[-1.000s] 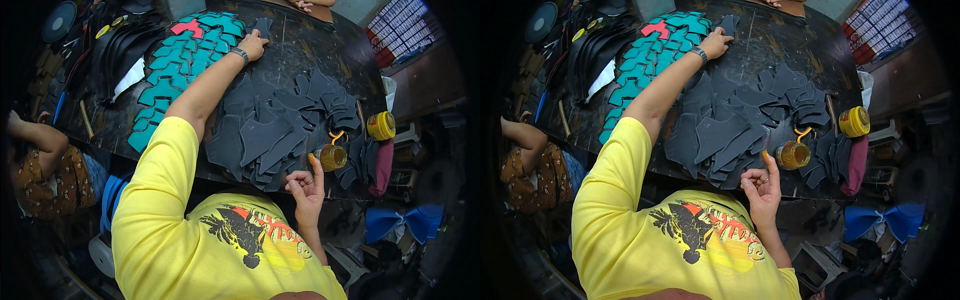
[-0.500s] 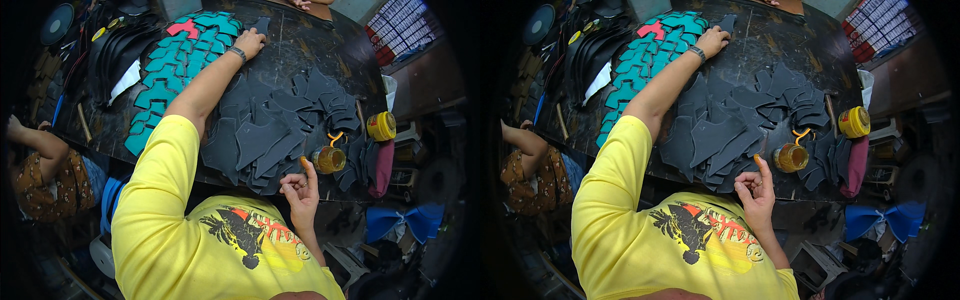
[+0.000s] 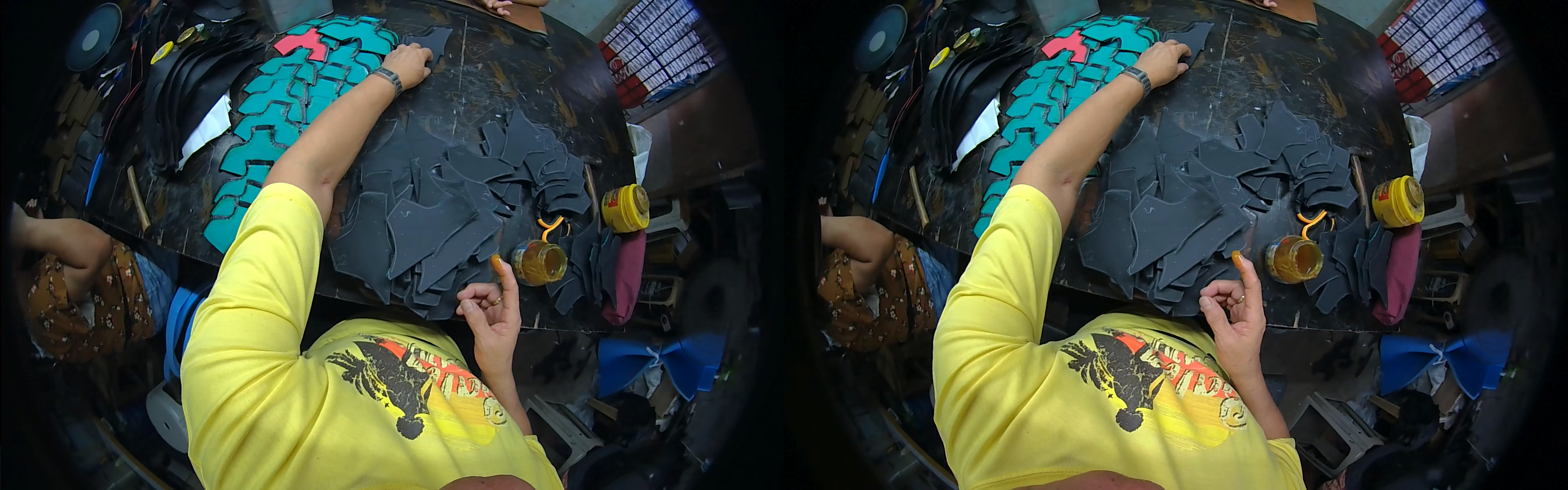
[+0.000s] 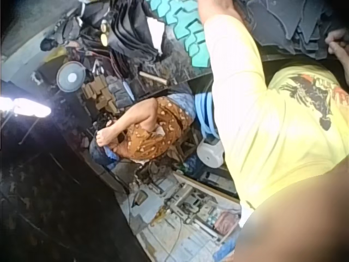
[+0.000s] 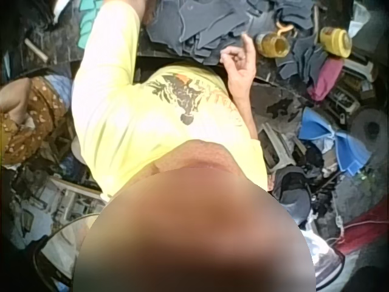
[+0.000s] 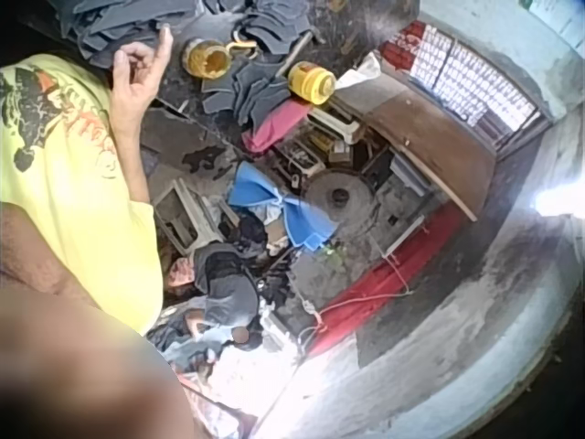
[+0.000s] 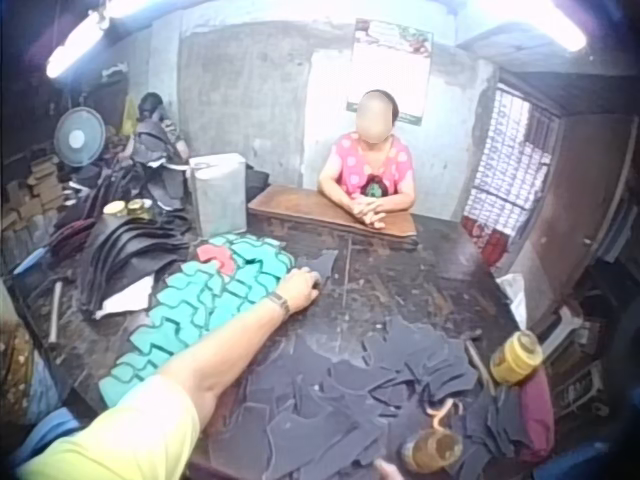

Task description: The person applies a yellow substance from a jar to the edges of small green and black rubber pieces using a finger. They handle the pieces one at a time, dip a finger into the jar, spread the substance along the edges, and place the treated pieces back on the table.

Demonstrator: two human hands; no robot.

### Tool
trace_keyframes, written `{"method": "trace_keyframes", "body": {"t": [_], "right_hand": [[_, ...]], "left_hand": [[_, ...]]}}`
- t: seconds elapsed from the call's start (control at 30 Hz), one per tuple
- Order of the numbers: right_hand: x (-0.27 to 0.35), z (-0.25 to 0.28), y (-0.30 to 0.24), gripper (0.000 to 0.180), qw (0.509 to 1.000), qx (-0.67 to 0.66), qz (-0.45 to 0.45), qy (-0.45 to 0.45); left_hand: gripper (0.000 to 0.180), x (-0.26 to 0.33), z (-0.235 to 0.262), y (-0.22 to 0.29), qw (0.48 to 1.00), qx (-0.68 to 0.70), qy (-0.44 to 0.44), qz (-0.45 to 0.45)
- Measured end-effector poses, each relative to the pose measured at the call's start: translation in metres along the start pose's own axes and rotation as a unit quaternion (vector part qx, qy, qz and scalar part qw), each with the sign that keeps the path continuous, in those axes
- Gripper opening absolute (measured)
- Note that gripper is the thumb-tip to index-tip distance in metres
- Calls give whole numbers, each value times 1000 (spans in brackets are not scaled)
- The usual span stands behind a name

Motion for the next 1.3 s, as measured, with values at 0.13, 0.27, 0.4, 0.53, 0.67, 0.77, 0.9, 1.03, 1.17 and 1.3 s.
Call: {"method": "trace_keyframes", "body": {"t": [0.13,0.27,0.4,0.53,0.67,0.77,0.9,1.03,1.17,1.3], "right_hand": [[0,1,-6,73,999,24,24,13],[6,25,-28,63,989,82,92,79],[4,68,-63,33,938,207,227,159],[-7,98,-87,45,868,375,271,179],[-22,109,-89,45,838,482,228,116],[-32,110,-90,36,805,543,228,71],[-46,107,-94,36,747,628,213,50],[-58,94,-93,42,668,712,215,-3],[-69,92,-84,44,650,744,151,-34],[-66,98,-90,42,756,633,164,23]], "left_hand": [[32,9,29,12,998,11,54,-30],[35,42,92,42,989,88,99,-66],[41,126,140,82,962,244,27,-117],[47,211,165,105,989,126,-28,-78],[52,254,164,131,978,187,-29,-83],[57,261,149,147,988,120,-39,-91],[59,260,143,148,991,105,-42,-77],[53,261,148,154,983,168,-8,-80],[49,260,152,160,930,363,-47,-41],[40,256,165,154,826,563,-2,29]]}}
Point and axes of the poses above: each hand's wrist, its own x-axis away from the middle knuckle, its own z-axis out of the back of the hand, y = z × x, the point moved 4 cm from there along -x, towards the middle knuckle, and after that the axes turned 1 degree about x, right-handed, at the moved point
